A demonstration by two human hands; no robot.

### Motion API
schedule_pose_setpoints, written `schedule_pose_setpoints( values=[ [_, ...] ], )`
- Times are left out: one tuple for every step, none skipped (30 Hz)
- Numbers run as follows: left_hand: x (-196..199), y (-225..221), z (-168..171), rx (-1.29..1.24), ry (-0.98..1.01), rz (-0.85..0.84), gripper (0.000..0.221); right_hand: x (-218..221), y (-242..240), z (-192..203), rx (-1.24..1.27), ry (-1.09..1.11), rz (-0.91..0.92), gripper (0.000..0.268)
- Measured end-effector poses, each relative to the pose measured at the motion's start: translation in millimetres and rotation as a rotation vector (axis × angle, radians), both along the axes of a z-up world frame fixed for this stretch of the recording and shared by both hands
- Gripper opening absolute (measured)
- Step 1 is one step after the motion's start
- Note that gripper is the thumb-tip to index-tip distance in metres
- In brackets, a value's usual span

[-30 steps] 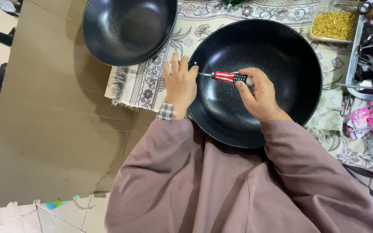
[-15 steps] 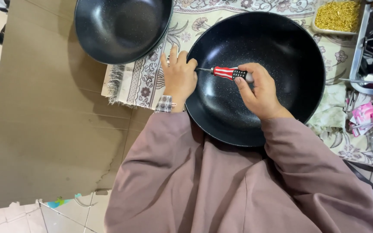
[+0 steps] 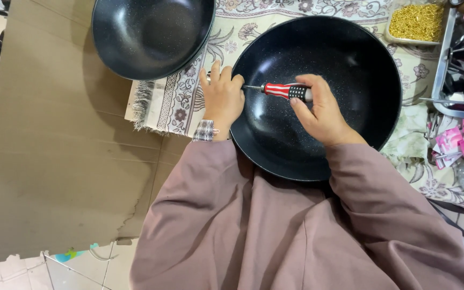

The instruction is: Attaching a handle to a wok using a screwdriver and screws in an appliance store setting.

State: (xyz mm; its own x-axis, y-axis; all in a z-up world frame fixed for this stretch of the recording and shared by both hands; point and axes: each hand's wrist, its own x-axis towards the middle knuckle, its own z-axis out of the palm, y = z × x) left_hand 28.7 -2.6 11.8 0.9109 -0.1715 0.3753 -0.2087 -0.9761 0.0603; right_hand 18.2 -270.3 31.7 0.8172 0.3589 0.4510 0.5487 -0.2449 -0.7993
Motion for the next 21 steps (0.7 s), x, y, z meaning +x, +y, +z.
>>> schedule_pose_setpoints(
  values=[
    [0.5, 0.1, -1.6, -0.001, 0.0, -0.001, 0.022, 0.9, -2.0, -5.6, -0.001, 0.0, -0.001, 0.038],
    [1.0, 0.4, -3.2, 0.005, 0.002, 0.004, 0.021, 1.8, -3.8, -11.2, 0.014, 0.006, 0.011, 0.043],
    [1.1, 1.5, -4.6, 0.012, 0.002, 0.012, 0.021, 3.2, -4.9, -16.6, 0.03, 0.011, 0.026, 0.049],
    [0.7, 1.5, -4.7, 0.011, 0.002, 0.014, 0.021, 2.6, -3.9, -16.7, 0.029, 0.011, 0.028, 0.049],
    [1.2, 1.4, -4.5, 0.014, 0.004, 0.01, 0.021, 2.5, -3.1, -16.8, 0.01, -0.018, 0.037, 0.047],
    [1.7, 1.1, -4.3, 0.016, 0.007, 0.007, 0.021, 2.5, -2.6, -17.0, -0.009, -0.047, 0.047, 0.045],
    [1.2, 0.5, -2.4, 0.016, 0.005, 0.008, 0.021, 1.6, -2.4, -7.5, -0.009, -0.049, 0.047, 0.045],
    [0.8, -0.1, -0.6, 0.017, 0.004, 0.01, 0.021, 0.8, -2.3, 1.7, -0.041, -0.071, 0.05, 0.044],
    [-0.7, -1.0, 0.4, 0.017, 0.006, 0.011, 0.02, -1.3, -2.6, 10.4, -0.073, -0.089, 0.052, 0.043],
    [-1.1, -0.9, 0.7, 0.017, 0.008, 0.011, 0.02, -0.8, -3.5, 9.9, -0.073, -0.087, 0.052, 0.043],
    [-1.2, -0.8, 1.1, 0.013, 0.016, 0.012, 0.02, -0.3, -4.5, 9.4, -0.084, -0.123, 0.035, 0.043],
    [-1.2, -0.9, 1.4, 0.009, 0.023, 0.014, 0.02, 0.3, -5.6, 9.0, -0.096, -0.159, 0.018, 0.044],
    [-1.0, -0.7, 0.9, 0.01, 0.024, 0.012, 0.02, 0.9, -5.6, 8.2, -0.095, -0.159, 0.016, 0.044],
    [-0.7, -0.6, 0.4, 0.015, 0.026, 0.016, 0.02, 1.6, -5.7, 7.3, -0.105, -0.197, -0.008, 0.044],
    [-1.2, -0.6, -0.3, 0.02, 0.031, 0.02, 0.02, 1.7, -6.0, 6.4, -0.115, -0.234, -0.031, 0.045],
    [-2.0, -0.3, -1.3, 0.02, 0.033, 0.018, 0.02, 0.4, -5.5, 9.3, -0.115, -0.232, -0.032, 0.045],
    [-1.9, 0.4, -1.9, 0.022, 0.009, 0.008, 0.019, -0.1, -4.7, 12.5, -0.123, -0.242, -0.048, 0.045],
    [-1.9, 1.1, -2.5, 0.024, -0.015, -0.003, 0.019, -0.7, -3.7, 15.7, -0.132, -0.252, -0.063, 0.045],
    [-2.5, 1.0, -1.7, 0.025, -0.013, -0.003, 0.019, 0.2, -3.6, 12.7, -0.132, -0.251, -0.063, 0.045],
    [-3.1, 1.0, -1.0, 0.018, -0.01, 0.001, 0.02, 1.1, -3.5, 9.8, -0.123, -0.257, -0.077, 0.045],
    [-3.2, 0.8, 0.1, 0.012, -0.008, 0.005, 0.02, 2.4, -3.4, 7.0, -0.114, -0.264, -0.09, 0.045]
  ],
)
